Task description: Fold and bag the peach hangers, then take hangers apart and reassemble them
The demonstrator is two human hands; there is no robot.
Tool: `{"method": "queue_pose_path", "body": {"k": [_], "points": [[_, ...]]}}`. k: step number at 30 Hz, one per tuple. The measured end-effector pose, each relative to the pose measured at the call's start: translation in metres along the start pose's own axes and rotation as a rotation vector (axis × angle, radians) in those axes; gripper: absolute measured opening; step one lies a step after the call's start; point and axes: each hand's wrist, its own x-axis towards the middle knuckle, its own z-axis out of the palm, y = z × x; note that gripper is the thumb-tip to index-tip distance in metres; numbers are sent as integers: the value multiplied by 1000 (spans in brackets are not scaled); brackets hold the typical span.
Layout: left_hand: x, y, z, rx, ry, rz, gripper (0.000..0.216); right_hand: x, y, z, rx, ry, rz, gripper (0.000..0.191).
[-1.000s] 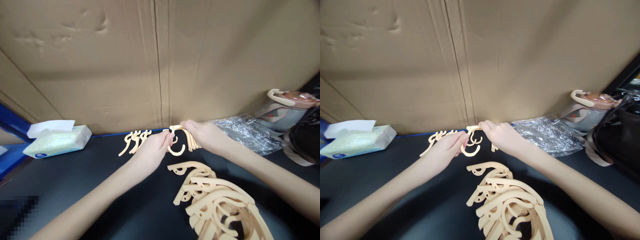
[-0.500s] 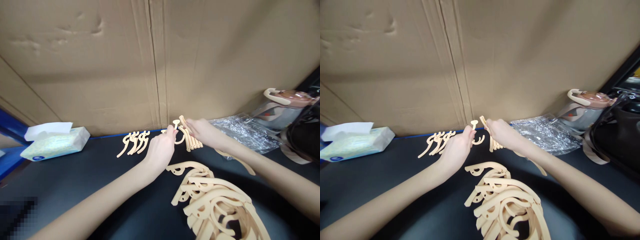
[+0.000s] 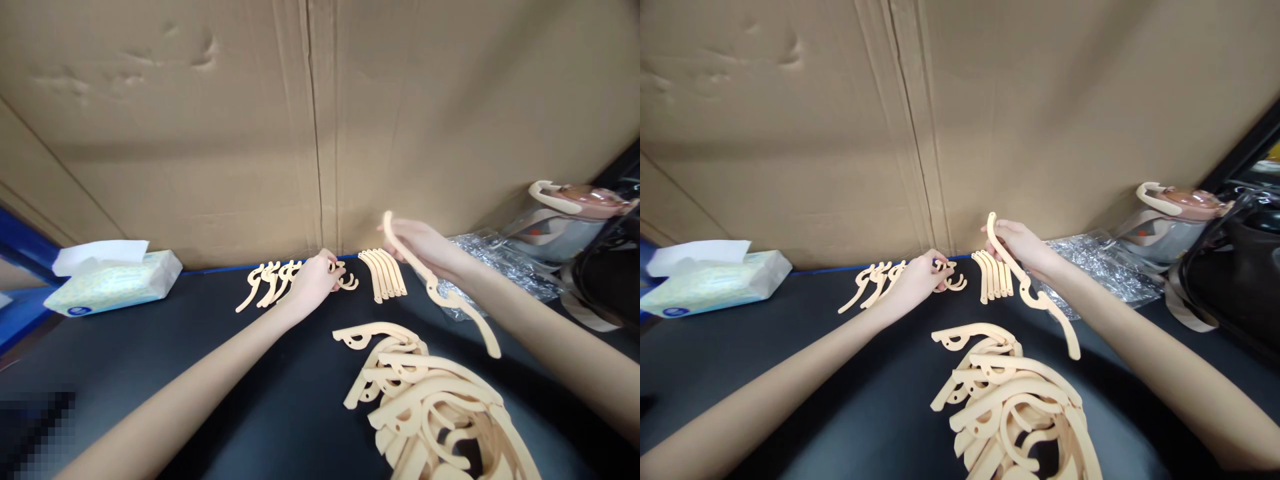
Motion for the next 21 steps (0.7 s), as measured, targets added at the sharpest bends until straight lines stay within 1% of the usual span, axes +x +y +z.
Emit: {"method": "queue_pose_path", "body": {"k": [2, 4, 6, 7, 9, 10, 11, 12, 13, 14, 16, 18, 19, 21], "points": [[-3, 2, -4, -37, 45, 4, 24, 0, -1, 3, 54, 37, -14, 4], [-8, 6, -11, -104, 41, 18, 26, -1, -2, 4, 92, 108, -47, 17], [-15, 12, -18, -190, -27, 31, 38, -2, -2, 5, 154, 206, -111, 29], [-19, 15, -21, -253, -91, 32, 48, -2, -1, 5, 183, 255, -160, 31], [-28, 20, -26, -471, -285, 12, 57, -1, 1, 5, 209, 319, -282, 28], [-32, 23, -27, -609, -395, -5, 56, -1, 2, 5, 197, 331, -347, 25], [-36, 24, -28, -750, -478, -29, 51, -1, 3, 5, 167, 339, -412, 24], [-39, 26, -28, -873, -518, -58, 44, -1, 4, 4, 109, 343, -476, 23], [-41, 27, -29, -959, -510, -86, 35, -2, 5, 4, 13, 347, -536, 23], [-42, 27, -29, -998, -458, -106, 26, -4, 4, 4, -131, 347, -593, 22], [-42, 27, -30, -1021, -321, -126, 18, -8, 3, 4, -538, 327, -700, 16], [-42, 26, -31, -1005, -242, -117, 20, -15, 3, 6, -995, 257, -805, 8], [-41, 25, -32, -989, -221, -112, 22, -18, 3, 8, -1192, 211, -849, 10], [-43, 25, -34, -944, -210, -111, 24, -24, 4, 15, -1474, 115, -913, 24]]}}
